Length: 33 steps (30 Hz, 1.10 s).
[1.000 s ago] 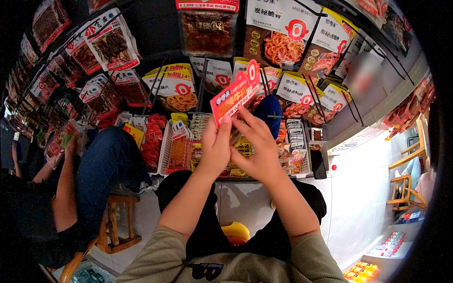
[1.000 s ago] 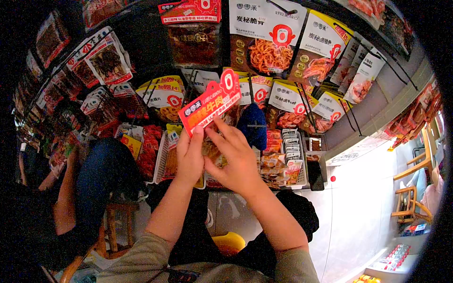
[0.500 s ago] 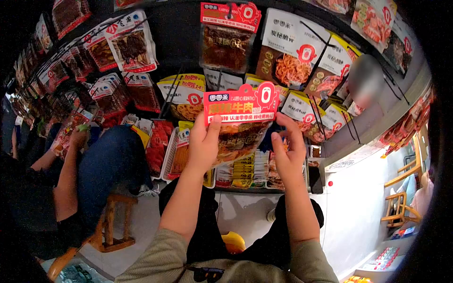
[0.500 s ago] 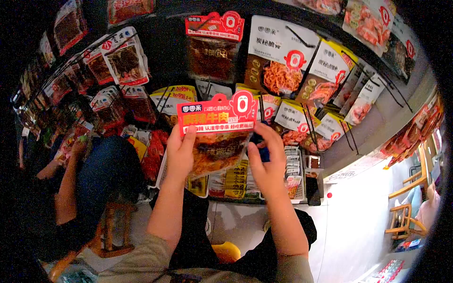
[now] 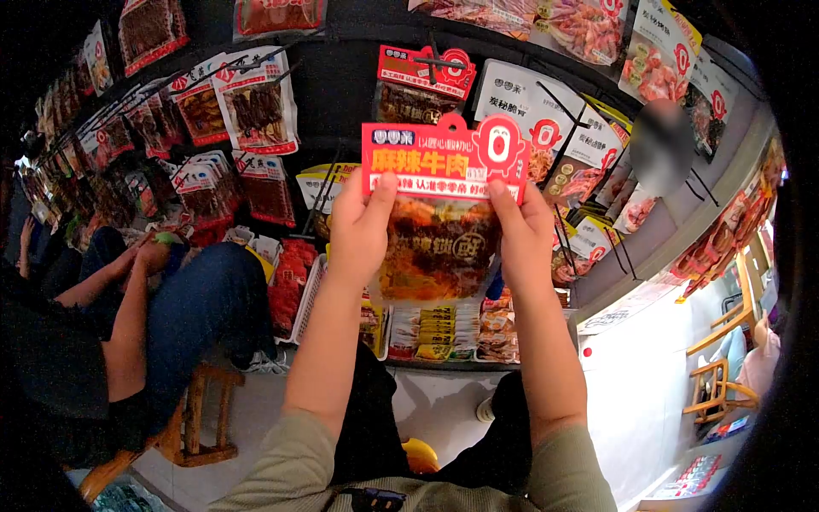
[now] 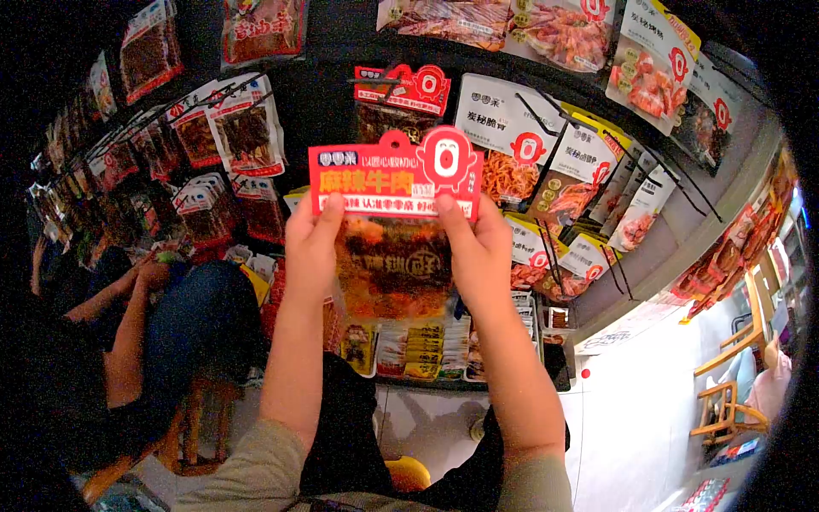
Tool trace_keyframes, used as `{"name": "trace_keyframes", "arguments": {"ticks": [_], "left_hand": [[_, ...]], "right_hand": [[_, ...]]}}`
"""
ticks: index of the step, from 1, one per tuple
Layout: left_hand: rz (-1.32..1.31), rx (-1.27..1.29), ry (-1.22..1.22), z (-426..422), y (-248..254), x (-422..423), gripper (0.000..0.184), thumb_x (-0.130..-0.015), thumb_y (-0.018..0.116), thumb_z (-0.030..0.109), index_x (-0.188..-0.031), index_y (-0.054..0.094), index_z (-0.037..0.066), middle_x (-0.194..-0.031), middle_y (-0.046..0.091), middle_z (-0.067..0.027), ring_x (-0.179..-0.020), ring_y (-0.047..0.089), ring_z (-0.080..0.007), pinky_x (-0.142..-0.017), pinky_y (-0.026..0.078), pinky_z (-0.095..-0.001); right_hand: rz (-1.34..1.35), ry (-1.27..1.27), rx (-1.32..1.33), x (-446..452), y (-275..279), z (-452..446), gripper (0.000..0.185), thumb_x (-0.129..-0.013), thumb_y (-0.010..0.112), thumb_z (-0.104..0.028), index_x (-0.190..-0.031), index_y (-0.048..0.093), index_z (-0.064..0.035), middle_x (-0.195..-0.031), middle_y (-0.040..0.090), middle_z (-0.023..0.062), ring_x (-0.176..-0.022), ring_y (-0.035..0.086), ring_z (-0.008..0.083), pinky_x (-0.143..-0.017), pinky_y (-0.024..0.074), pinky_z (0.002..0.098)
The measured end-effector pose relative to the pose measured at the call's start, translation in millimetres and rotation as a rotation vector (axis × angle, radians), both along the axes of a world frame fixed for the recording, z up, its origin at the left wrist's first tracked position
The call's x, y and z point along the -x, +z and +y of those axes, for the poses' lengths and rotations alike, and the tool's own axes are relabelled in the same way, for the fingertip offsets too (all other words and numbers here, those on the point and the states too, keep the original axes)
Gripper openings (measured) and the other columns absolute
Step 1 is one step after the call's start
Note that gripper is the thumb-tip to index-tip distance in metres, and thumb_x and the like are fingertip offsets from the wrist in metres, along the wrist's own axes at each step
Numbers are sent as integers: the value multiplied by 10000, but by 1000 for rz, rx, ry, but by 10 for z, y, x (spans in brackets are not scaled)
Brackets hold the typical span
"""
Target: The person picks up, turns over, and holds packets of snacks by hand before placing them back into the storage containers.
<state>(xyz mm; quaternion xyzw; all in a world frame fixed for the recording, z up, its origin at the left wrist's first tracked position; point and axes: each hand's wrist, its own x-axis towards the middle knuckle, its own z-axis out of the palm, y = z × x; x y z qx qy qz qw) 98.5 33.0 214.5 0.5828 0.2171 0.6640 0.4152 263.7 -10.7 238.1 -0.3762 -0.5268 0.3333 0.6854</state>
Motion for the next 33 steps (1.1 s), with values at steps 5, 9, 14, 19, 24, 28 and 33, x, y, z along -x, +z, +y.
{"name": "trace_keyframes", "arguments": {"ticks": [5,9,14,19,24,28,33], "left_hand": [[-20,12,42,64,377,55,283,-903,447,228,-1021,508,-23,-906,588,-45,-802,512,-74,-743,397,-229],[-41,45,27,147,464,93,278,-886,479,216,-1040,521,-12,-936,580,-37,-841,504,-87,-799,374,-247],[-30,33,36,196,430,106,269,-904,445,208,-1014,511,-29,-915,591,-50,-814,517,-79,-746,400,-234],[-41,52,15,218,415,108,266,-904,444,210,-998,517,-29,-916,589,-51,-820,514,-82,-750,401,-237],[17,112,40,381,401,118,279,-895,457,229,-958,525,-34,-855,579,-37,-746,490,-76,-700,389,-234],[28,100,62,685,384,106,276,-876,483,243,-935,530,-23,-795,568,-39,-693,473,-78,-641,384,-239],[336,214,259,899,399,98,323,-853,513,238,-1070,459,5,-862,535,-71,-792,498,-142,-715,388,-284]], "right_hand": [[-5,-35,-93,94,247,206,210,-855,534,-169,-940,561,21,-874,601,22,-760,504,50,-703,395,198],[49,27,-98,131,346,286,202,-848,540,-165,-943,561,13,-902,605,44,-778,536,71,-723,407,216],[57,31,-82,131,308,365,196,-844,545,-164,-921,570,15,-888,609,47,-757,542,76,-708,416,219],[26,-5,-74,130,278,384,206,-843,545,-162,-928,571,24,-900,610,53,-758,546,80,-705,419,220],[17,-28,-32,107,282,489,213,-846,533,-158,-940,571,29,-903,609,56,-764,546,86,-706,416,221],[11,-64,22,96,277,686,226,-842,532,-164,-943,569,35,-906,605,61,-773,535,92,-707,404,225],[-45,-192,48,79,284,1108,249,-839,545,-180,-945,569,44,-883,603,70,-747,515,109,-690,394,244]]}}
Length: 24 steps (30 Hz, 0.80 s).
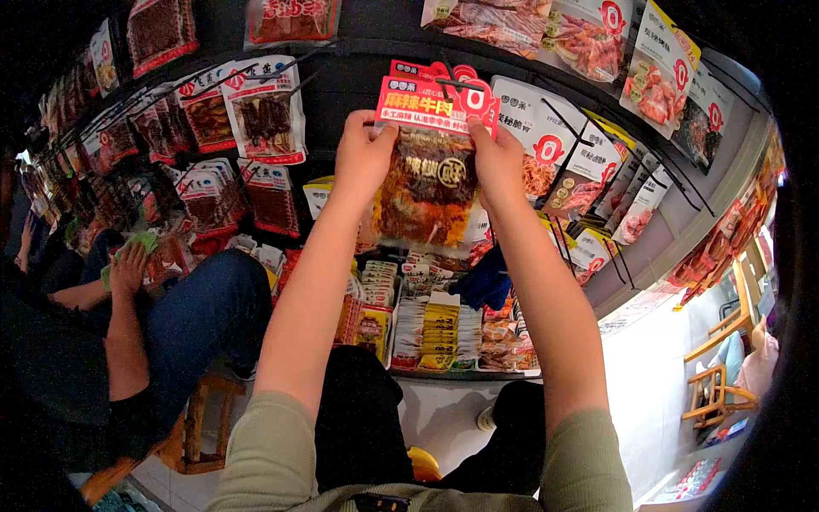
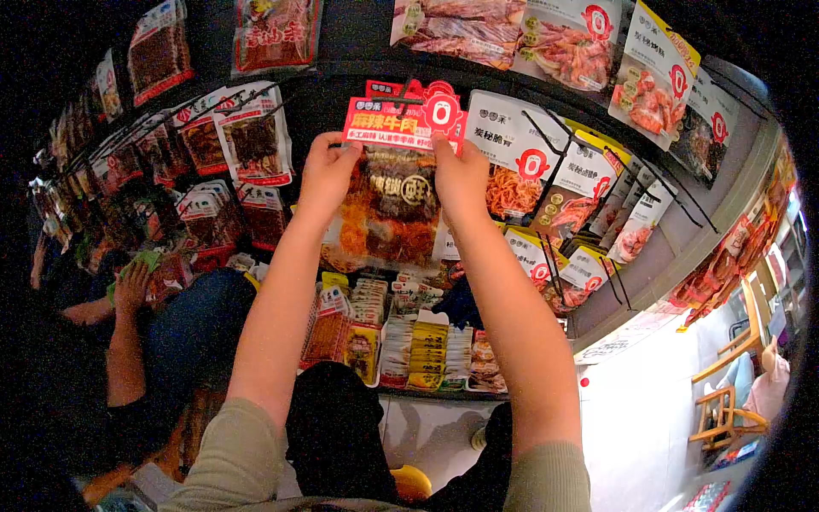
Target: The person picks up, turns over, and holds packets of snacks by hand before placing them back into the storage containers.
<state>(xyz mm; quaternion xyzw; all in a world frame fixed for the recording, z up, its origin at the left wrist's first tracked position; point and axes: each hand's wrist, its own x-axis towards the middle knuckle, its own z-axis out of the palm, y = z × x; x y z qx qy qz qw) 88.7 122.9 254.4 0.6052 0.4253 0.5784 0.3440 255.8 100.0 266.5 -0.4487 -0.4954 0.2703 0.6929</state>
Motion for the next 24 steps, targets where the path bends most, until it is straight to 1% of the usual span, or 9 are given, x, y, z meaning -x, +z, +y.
{"name": "trace_keyframes", "arguments": {"ticks": [2,5,6,9,11,15,19,21,24], "left_hand": [[61,-101,52,191,-161,-33,455,-832,531,228,-1199,362,19,-1088,472,-143,-944,497,-223,-782,402,-333],[228,-153,97,328,-238,-89,502,-804,534,196,-1225,351,-7,-1182,432,-200,-1051,468,-305,-870,383,-383],[247,-79,82,305,-222,-108,520,-799,530,196,-1241,342,-5,-1251,369,-209,-1156,376,-341,-946,323,-394],[286,-76,76,431,-303,-134,516,-795,521,189,-1241,347,-3,-1264,356,-202,-1157,372,-342,-952,321,-386],[295,-8,63,486,-342,-153,515,-791,509,179,-1246,344,1,-1272,348,-200,-1159,368,-346,-954,318,-386],[330,-21,58,587,-517,-175,512,-791,496,174,-1249,343,3,-1276,344,-198,-1163,362,-346,-961,310,-392],[336,-6,67,552,-663,-178,504,-790,489,160,-1246,346,0,-1273,348,-202,-1170,351,-350,-966,304,-392],[320,-24,63,515,-695,-144,500,-788,495,158,-1239,353,-3,-1253,373,-199,-1152,377,-338,-950,319,-380],[139,-44,-9,299,-772,-72,471,-787,509,151,-1210,383,-11,-1201,429,-188,-1089,438,-303,-910,350,-352]], "right_hand": [[-65,-51,-34,-36,-46,229,251,-838,548,-185,-940,572,43,-871,605,73,-740,516,114,-679,395,250],[-142,-140,-56,-87,-143,577,260,-837,556,-201,-926,577,42,-840,609,83,-720,519,123,-651,400,263],[-119,-159,-50,-87,-156,657,262,-837,557,-200,-929,576,44,-843,609,86,-719,521,128,-646,402,268],[-205,-265,-50,-123,-179,864,297,-823,578,-230,-928,573,49,-847,608,105,-708,525,144,-638,407,286],[-251,-435,-15,-93,-171,902,352,-801,572,-294,-853,592,53,-773,611,209,-727,595,329,-650,439,372],[-272,-373,2,-189,-220,939,376,-792,582,-321,-801,584,54,-748,606,209,-711,595,327,-633,443,382],[-182,-264,297,-289,-363,918,433,-756,602,-399,-792,541,29,-723,590,192,-719,582,334,-678,449,379],[-553,-508,100,-332,-484,882,443,-750,609,-390,-867,514,27,-755,580,189,-750,576,325,-696,446,375],[-475,-445,-3,-401,-609,769,369,-733,634,-291,-904,502,9,-777,570,164,-736,568,303,-673,445,366]]}}
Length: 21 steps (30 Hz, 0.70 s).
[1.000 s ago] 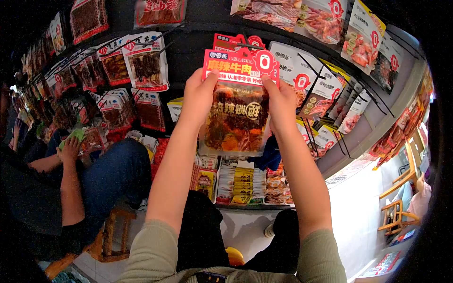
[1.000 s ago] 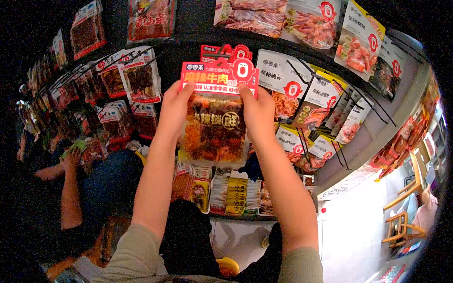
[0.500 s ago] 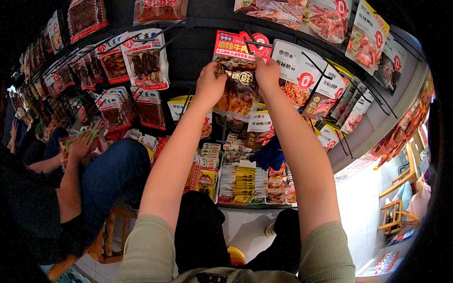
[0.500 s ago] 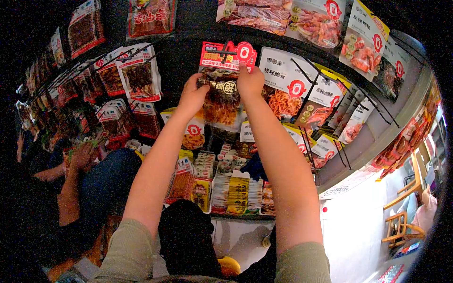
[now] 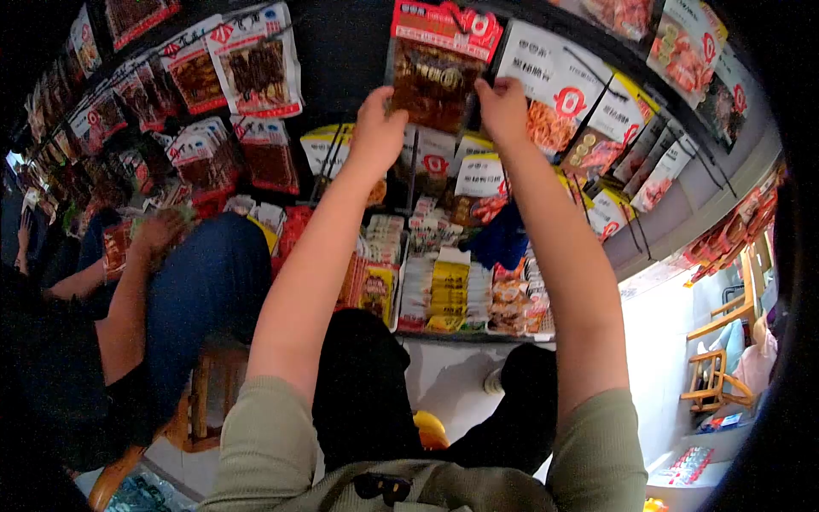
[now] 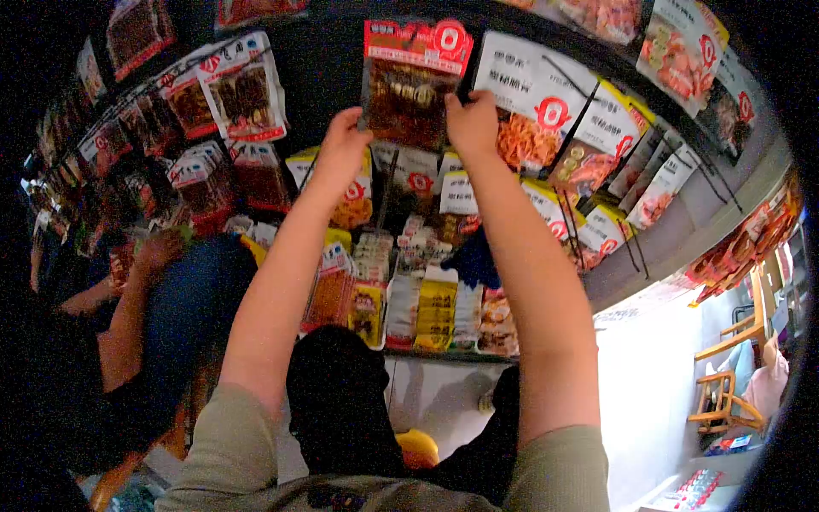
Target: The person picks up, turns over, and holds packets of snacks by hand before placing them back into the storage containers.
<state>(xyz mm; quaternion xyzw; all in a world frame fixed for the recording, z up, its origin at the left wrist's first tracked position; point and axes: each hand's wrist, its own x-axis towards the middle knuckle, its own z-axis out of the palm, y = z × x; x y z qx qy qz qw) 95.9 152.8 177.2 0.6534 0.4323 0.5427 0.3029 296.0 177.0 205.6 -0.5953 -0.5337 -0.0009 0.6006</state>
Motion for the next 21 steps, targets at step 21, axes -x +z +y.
{"name": "trace_keyframes", "arguments": {"ticks": [21], "left_hand": [[229,527,-77,-1420,-2878,1361,240,-770,586,192,-909,580,-3,-804,618,-92,-728,579,-163,-667,452,-280]], "right_hand": [[734,790,1176,727,-2583,-2056,137,-836,483,-143,-846,525,-13,-689,581,77,-542,586,169,-463,496,274]]}}
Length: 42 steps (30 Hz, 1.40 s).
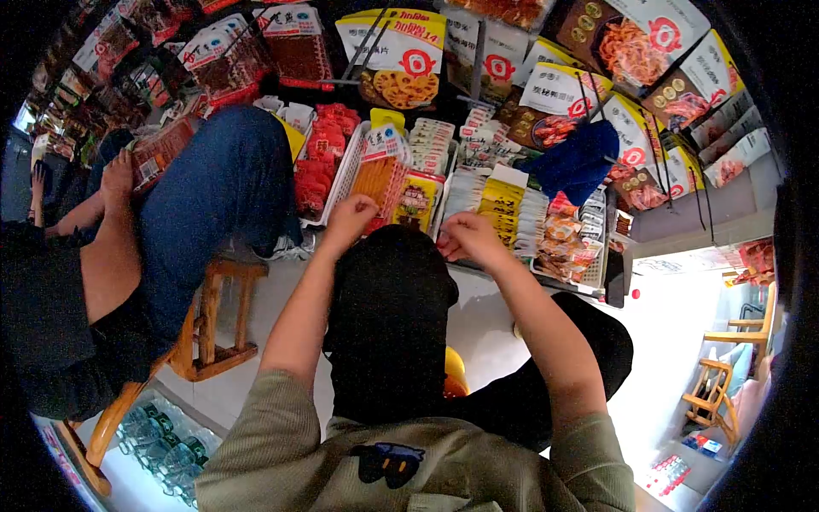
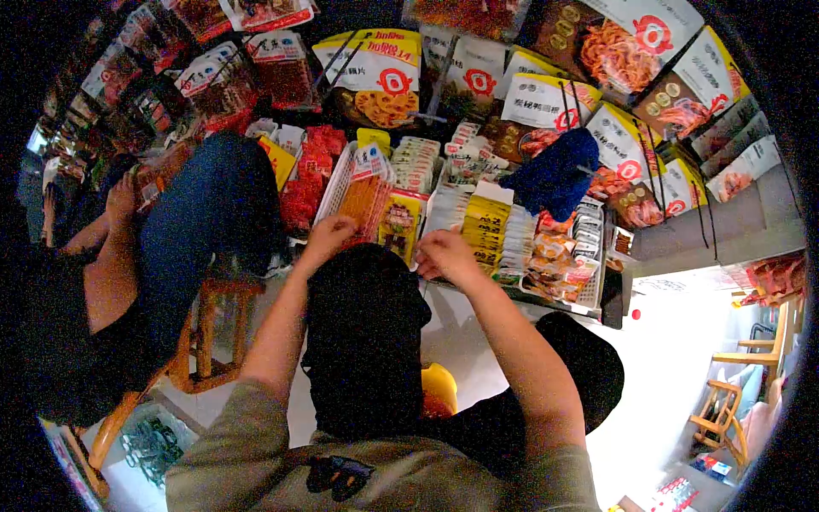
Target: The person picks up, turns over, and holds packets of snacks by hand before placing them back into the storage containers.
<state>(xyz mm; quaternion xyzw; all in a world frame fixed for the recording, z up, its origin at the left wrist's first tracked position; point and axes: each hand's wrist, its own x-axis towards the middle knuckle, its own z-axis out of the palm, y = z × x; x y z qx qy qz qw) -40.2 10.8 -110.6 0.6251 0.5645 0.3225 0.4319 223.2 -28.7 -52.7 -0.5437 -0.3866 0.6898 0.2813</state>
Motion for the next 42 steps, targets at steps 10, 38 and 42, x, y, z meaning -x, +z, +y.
{"name": "trace_keyframes", "arguments": {"ticks": [10,38,42], "left_hand": [[661,167,21,401,172,-355,532,-678,611,444,-982,541,13,-937,592,-187,-862,579,-323,-748,451,-413],[44,-173,-272,186,456,-306,210,-824,506,230,-865,535,26,-768,588,-134,-662,586,-258,-619,465,-349],[-251,133,-307,125,896,-229,136,-837,504,151,-852,534,19,-729,574,-73,-671,567,-151,-623,453,-274]], "right_hand": [[-152,95,42,458,-389,546,163,-809,501,-166,-900,553,-42,-694,579,49,-590,588,154,-496,481,259],[-569,-22,-318,659,-729,1089,197,-727,560,-168,-782,570,21,-586,547,111,-453,524,208,-385,403,333],[-410,-20,-257,152,165,737,193,-731,566,-163,-806,570,15,-622,543,78,-505,500,162,-433,394,315]]}}
